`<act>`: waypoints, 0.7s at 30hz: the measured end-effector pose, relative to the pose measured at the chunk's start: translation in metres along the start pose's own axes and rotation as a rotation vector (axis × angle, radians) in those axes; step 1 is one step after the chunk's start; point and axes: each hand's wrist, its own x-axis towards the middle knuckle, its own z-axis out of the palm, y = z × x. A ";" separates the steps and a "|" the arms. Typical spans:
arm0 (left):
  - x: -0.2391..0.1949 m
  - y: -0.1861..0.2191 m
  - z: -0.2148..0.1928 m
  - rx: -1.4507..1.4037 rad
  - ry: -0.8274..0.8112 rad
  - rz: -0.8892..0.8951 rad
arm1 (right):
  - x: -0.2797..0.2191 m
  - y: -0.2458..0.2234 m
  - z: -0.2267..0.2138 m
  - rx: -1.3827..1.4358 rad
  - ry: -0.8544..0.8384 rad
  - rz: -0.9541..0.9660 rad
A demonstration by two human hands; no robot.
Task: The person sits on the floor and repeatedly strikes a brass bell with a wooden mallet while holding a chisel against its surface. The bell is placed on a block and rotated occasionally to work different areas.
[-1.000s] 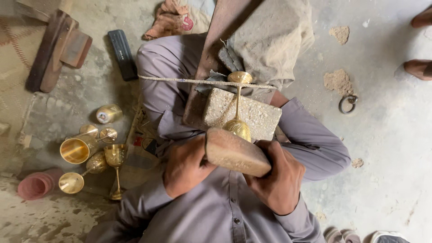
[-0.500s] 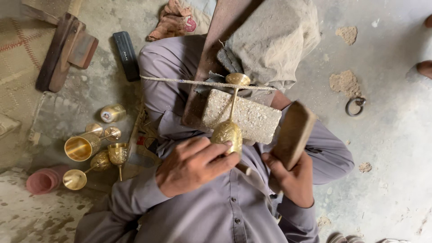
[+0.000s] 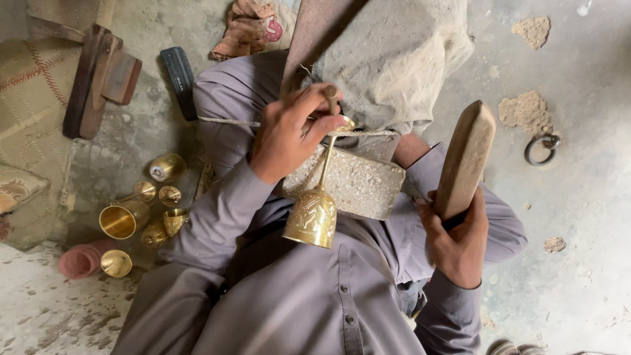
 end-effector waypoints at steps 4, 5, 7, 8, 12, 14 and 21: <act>0.005 -0.010 0.019 0.045 -0.046 0.048 | 0.018 0.006 -0.002 0.005 0.037 -0.020; 0.004 -0.011 0.022 0.075 -0.062 0.055 | 0.025 0.007 -0.004 0.002 0.036 0.002; 0.002 -0.012 0.026 0.152 -0.119 0.060 | 0.038 0.008 -0.007 -0.075 0.033 -0.154; 0.002 -0.012 0.030 0.197 -0.159 0.057 | 0.043 0.007 -0.008 -0.116 0.030 -0.230; 0.001 -0.010 0.032 0.256 -0.162 0.121 | 0.060 -0.011 -0.012 -0.175 0.065 -0.435; 0.003 -0.010 0.030 0.260 -0.171 0.124 | 0.066 -0.026 -0.012 -0.212 0.101 -0.487; -0.002 -0.006 0.029 0.232 -0.138 0.072 | 0.080 -0.049 -0.015 -1.031 0.353 -0.915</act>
